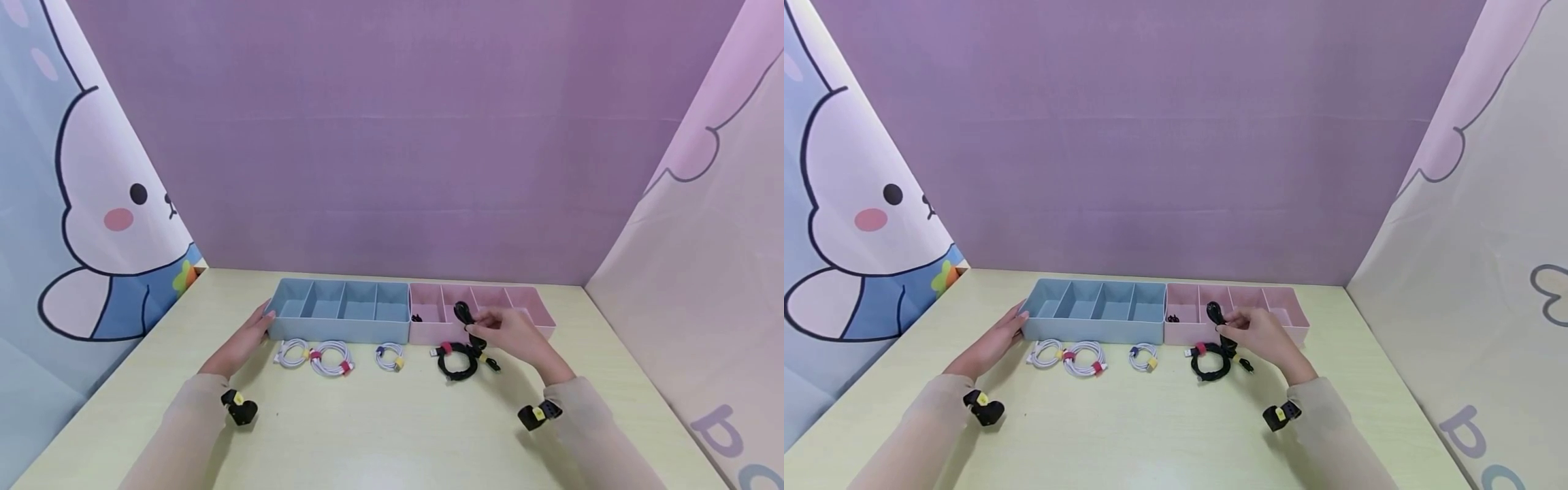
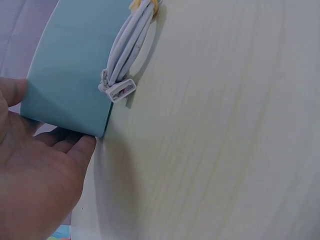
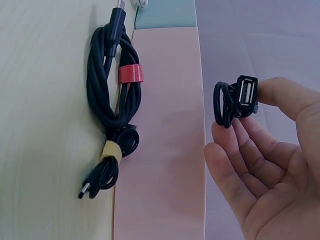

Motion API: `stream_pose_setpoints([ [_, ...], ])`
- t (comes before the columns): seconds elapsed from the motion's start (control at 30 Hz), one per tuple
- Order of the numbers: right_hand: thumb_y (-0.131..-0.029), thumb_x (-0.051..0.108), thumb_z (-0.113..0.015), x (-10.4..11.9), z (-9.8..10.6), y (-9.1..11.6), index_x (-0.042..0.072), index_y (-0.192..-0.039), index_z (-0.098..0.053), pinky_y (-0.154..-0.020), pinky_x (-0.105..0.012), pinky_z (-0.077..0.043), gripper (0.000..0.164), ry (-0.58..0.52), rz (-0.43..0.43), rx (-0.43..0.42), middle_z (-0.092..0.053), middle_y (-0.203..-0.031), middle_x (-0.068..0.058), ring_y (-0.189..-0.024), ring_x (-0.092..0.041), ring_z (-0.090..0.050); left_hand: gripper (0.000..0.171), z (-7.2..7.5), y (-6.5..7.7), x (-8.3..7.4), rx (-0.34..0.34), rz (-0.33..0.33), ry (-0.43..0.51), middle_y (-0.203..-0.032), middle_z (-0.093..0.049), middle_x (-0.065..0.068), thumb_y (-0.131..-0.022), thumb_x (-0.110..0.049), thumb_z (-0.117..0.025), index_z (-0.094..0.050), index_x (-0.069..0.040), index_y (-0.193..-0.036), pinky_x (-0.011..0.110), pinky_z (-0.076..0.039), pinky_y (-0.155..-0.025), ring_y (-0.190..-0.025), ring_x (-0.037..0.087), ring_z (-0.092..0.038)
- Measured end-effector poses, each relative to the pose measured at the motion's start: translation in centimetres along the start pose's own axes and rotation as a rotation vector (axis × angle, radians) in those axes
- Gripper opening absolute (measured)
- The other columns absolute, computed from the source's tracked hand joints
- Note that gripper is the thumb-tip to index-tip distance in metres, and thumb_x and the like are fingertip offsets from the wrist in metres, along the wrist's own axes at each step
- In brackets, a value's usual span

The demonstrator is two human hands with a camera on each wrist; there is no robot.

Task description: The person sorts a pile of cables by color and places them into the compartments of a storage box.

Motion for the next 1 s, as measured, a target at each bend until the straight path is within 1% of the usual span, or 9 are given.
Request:
stream_pose_setpoints([
  [0.3,-0.09,0.034,-0.077,0.5,-0.2,-0.4,0.005,-0.107,-0.074,-0.067,-0.028,-0.057,0.033,0.043,-0.013,-0.01,-0.072,-0.09,0.001,-0.081,-0.014,-0.066,0.071,-0.1,0.2,-0.2,0.004,-0.008,-0.007,-0.166,0.013,0.015,-0.105,-0.061,-0.018,0.017,-0.031,-0.159,0.074,-0.002,-0.111,-0.149,0.046,0.003],
  [0.53,-0.09,0.03,-0.076,0.9,-0.6,-1.0,0.004,-0.107,-0.073,-0.068,-0.03,-0.056,0.032,0.025,-0.038,0.009,-0.072,-0.09,0.0,-0.081,-0.016,-0.065,0.071,-0.1,0.1,-0.1,0.004,-0.006,-0.003,-0.166,0.013,0.015,-0.105,-0.061,-0.018,0.016,-0.03,-0.159,0.074,-0.001,-0.111,-0.149,0.046,0.002],
  [0.7,-0.09,0.031,-0.076,1.0,-0.8,-1.3,0.005,-0.107,-0.074,-0.069,-0.031,-0.056,0.031,0.038,-0.042,0.004,-0.072,-0.09,0.001,-0.081,-0.015,-0.065,0.072,-0.1,0.0,-0.2,0.002,-0.007,0.001,-0.166,0.013,0.015,-0.105,-0.062,-0.019,0.015,-0.03,-0.159,0.075,-0.001,-0.111,-0.149,0.046,0.004],
  [1.0,-0.091,0.032,-0.074,1.6,-1.3,-1.7,0.005,-0.11,-0.074,-0.066,-0.032,-0.056,0.033,0.029,-0.046,0.008,-0.071,-0.09,0.001,-0.079,-0.016,-0.064,0.07,-0.1,-0.1,-0.1,0.0,-0.016,-0.006,-0.166,0.013,0.015,-0.105,-0.06,-0.018,0.016,-0.03,-0.159,0.073,-0.002,-0.112,-0.149,0.046,0.005],
])
Point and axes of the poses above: each hand's wrist, its own y-axis away from the middle knuckle, its own z-axis out of the back of the hand, x = y × z, the point moved 5 cm from there along -y, towards the middle knuckle
